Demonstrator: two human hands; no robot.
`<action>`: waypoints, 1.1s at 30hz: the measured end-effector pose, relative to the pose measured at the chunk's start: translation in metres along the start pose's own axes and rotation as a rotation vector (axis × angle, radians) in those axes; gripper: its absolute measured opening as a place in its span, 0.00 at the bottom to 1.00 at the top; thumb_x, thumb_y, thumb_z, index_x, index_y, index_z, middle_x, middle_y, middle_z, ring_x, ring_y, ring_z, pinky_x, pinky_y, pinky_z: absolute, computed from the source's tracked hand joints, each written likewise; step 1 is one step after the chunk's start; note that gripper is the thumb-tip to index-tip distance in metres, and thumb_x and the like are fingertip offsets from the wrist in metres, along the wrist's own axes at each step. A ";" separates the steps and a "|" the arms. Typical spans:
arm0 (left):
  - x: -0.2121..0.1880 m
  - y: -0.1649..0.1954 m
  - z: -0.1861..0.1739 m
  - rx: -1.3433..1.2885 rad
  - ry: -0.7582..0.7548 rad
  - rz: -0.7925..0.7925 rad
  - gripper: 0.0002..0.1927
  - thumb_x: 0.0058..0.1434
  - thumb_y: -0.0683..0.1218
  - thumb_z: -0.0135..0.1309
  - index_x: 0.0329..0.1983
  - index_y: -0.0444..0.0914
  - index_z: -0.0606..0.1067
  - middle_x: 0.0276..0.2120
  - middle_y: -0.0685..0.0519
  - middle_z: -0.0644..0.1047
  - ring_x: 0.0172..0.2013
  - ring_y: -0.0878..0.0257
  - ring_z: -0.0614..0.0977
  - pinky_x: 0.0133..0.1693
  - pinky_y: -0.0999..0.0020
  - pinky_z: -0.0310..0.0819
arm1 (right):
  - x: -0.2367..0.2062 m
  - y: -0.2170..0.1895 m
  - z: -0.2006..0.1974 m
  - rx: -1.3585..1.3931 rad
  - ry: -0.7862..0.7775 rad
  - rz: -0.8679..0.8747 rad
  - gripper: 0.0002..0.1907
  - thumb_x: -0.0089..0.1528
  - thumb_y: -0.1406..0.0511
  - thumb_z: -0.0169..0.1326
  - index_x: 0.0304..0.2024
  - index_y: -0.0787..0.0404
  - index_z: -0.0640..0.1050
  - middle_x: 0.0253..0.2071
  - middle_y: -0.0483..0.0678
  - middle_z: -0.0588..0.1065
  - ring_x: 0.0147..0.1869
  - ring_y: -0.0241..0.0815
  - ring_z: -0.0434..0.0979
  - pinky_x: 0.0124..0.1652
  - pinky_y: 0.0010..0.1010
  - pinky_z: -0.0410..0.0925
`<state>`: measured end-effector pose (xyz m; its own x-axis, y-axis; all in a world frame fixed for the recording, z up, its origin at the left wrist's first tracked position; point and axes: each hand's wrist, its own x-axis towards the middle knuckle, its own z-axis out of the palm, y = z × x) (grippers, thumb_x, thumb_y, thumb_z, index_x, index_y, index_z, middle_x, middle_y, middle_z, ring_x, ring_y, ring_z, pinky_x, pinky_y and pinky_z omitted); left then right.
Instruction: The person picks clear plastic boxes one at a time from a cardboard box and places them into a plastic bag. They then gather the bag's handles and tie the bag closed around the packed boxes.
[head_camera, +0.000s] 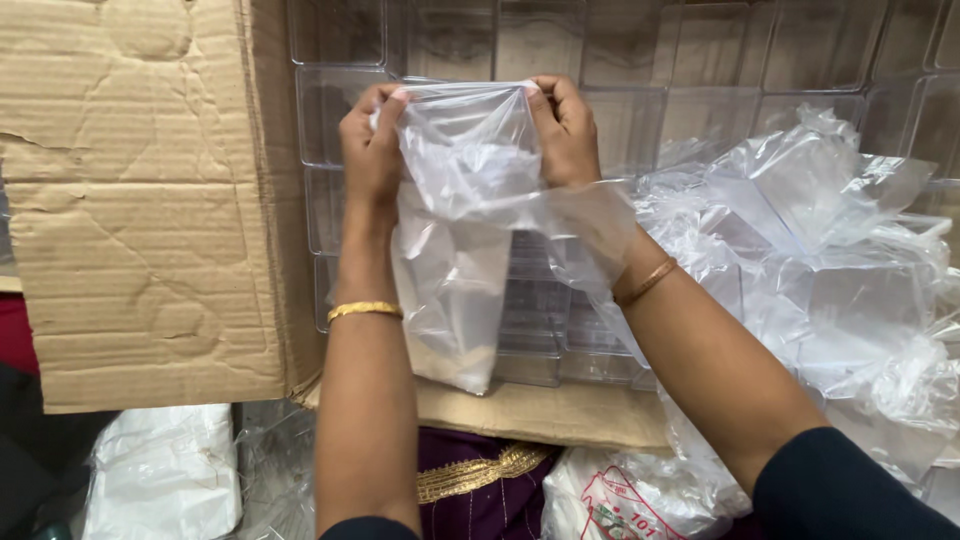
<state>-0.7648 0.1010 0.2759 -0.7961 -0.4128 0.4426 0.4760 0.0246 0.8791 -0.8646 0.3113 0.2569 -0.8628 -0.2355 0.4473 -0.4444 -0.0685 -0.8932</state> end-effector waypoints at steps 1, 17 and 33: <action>0.003 -0.007 0.001 -0.004 0.027 -0.030 0.11 0.76 0.47 0.53 0.41 0.34 0.77 0.35 0.58 0.75 0.37 0.70 0.72 0.40 0.72 0.66 | 0.004 0.015 0.000 0.018 -0.012 0.061 0.13 0.73 0.60 0.48 0.46 0.61 0.78 0.34 0.39 0.74 0.36 0.31 0.69 0.35 0.24 0.66; -0.050 0.060 0.048 -0.008 -0.124 -0.134 0.17 0.70 0.52 0.55 0.33 0.35 0.77 0.24 0.61 0.73 0.24 0.74 0.68 0.26 0.73 0.62 | -0.034 -0.012 -0.061 0.678 -0.347 0.344 0.21 0.67 0.56 0.55 0.52 0.68 0.75 0.41 0.47 0.76 0.43 0.38 0.74 0.42 0.27 0.70; -0.096 0.032 0.039 0.173 -0.254 -0.151 0.13 0.66 0.54 0.61 0.38 0.40 0.80 0.28 0.62 0.76 0.28 0.74 0.73 0.30 0.78 0.65 | -0.126 -0.086 -0.055 0.473 -0.977 0.454 0.30 0.64 0.55 0.59 0.60 0.71 0.73 0.45 0.51 0.78 0.45 0.40 0.78 0.44 0.27 0.74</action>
<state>-0.6876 0.1767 0.2682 -0.9308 -0.1841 0.3156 0.2921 0.1440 0.9455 -0.7306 0.4002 0.2797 -0.2769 -0.9600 0.0421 0.1676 -0.0914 -0.9816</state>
